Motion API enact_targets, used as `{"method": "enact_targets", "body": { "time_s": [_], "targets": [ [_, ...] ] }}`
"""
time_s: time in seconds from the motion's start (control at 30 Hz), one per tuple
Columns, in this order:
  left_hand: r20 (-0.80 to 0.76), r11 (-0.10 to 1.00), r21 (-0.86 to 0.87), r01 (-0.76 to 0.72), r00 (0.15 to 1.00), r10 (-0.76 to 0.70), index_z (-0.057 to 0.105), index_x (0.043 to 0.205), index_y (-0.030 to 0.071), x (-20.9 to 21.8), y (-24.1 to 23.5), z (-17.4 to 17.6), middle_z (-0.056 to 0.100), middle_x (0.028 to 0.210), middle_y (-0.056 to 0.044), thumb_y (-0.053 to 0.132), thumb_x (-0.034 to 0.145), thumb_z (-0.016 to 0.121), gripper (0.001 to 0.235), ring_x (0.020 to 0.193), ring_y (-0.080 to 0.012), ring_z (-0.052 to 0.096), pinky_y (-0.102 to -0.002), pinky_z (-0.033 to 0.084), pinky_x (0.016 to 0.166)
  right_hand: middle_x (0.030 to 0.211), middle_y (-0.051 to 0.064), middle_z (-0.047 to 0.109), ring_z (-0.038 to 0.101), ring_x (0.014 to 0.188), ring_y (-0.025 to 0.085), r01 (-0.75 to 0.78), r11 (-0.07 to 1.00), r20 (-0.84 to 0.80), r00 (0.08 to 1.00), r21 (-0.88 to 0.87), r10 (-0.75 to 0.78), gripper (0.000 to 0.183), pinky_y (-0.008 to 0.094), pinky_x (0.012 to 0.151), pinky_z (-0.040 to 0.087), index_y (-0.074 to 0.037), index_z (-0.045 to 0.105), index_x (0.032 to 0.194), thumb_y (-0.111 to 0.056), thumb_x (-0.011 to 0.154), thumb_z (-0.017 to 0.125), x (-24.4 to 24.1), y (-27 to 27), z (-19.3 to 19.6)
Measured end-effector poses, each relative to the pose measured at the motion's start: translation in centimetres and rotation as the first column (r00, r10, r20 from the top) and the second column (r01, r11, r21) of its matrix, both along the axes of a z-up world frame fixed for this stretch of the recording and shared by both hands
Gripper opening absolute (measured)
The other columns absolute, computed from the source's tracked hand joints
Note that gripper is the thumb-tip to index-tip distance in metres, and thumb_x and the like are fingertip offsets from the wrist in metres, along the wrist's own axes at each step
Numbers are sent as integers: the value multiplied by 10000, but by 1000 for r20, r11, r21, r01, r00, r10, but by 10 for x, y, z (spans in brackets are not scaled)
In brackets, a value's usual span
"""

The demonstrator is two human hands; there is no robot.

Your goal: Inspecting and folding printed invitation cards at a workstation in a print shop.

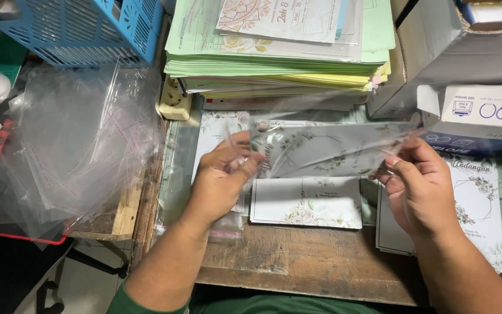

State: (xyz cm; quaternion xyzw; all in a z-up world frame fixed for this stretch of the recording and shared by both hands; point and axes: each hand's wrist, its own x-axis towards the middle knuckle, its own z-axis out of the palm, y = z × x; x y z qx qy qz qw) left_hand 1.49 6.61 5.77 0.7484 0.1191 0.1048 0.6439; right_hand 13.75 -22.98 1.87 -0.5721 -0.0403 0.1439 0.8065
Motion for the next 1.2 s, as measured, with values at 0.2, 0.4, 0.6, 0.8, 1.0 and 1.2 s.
{"method": "enact_targets", "body": {
  "time_s": [0.2, 0.4, 0.6, 0.8, 1.0, 1.2],
  "targets": [
    [220, 864, -343, -368, 863, 455, 506, 971, 129, 5, 7, 8, 487, 882, 11, 213, 1084, 422, 164, 798, -98, 418, -262, 380, 794, 1010, 58, 703, 696, 805, 173, 178, 980, 33, 984, -89, -176, 150, 253, 708, 543, -157, 571, 1178, -63, 1069, 531, 0, 9, 26],
    [65, 539, -642, -545, 661, 747, 425, 920, 163, 8, 13, 9, 534, 1016, -69, 263, 958, 467, 115, 907, -183, 501, -346, 423, 701, 1383, 187, 643, 710, 843, 133, 257, 961, 91, 964, -106, -248, 541, 205, 768, 592, -275, 276, 1496, 30, 1081, 441, -8, 19, 42],
    [288, 728, -648, -222, 814, 505, 472, 1369, 123, 1, 0, -13, 658, 1224, -191, 135, 1023, 451, 347, 898, -258, 655, -369, 599, 690, 1390, 192, 651, 753, 923, 278, 59, 996, 237, 971, -66, -42, 351, 297, 823, 649, -56, 569, 1256, 137, 1042, 369, -14, 17, 27],
    [357, 942, -320, 102, 934, 20, 382, 1229, 57, -2, -24, 8, 620, 1229, -224, 201, 1104, 410, 193, 955, -315, 706, -440, 656, 857, 1173, 321, 706, 736, 1126, 479, -410, 903, 264, 891, 125, 368, 619, 484, 954, 625, 86, 514, 1425, -247, 918, 639, -17, 3, 6],
    [348, 954, 220, 205, 897, -273, 401, 1254, 55, -6, -18, -21, 565, 940, -79, 79, 1037, 543, 261, 807, -168, 534, -321, 456, 719, 1230, 242, 707, 739, 1013, 491, -275, 924, 91, 961, 265, 260, 384, 627, 912, 633, -4, 613, 1306, -167, 970, 704, -16, 1, -17],
    [56, 665, 679, 311, 881, -469, 269, 1527, 94, -5, -23, 2, 348, 1609, -179, 564, 591, 961, 1256, 1502, -345, 334, -572, 314, 1231, 1172, 221, 724, 698, 1158, 345, -112, 959, -97, 985, 261, 141, 261, 622, 1048, 545, -58, 665, 811, -245, 986, 713, -15, -2, -15]
  ]
}}
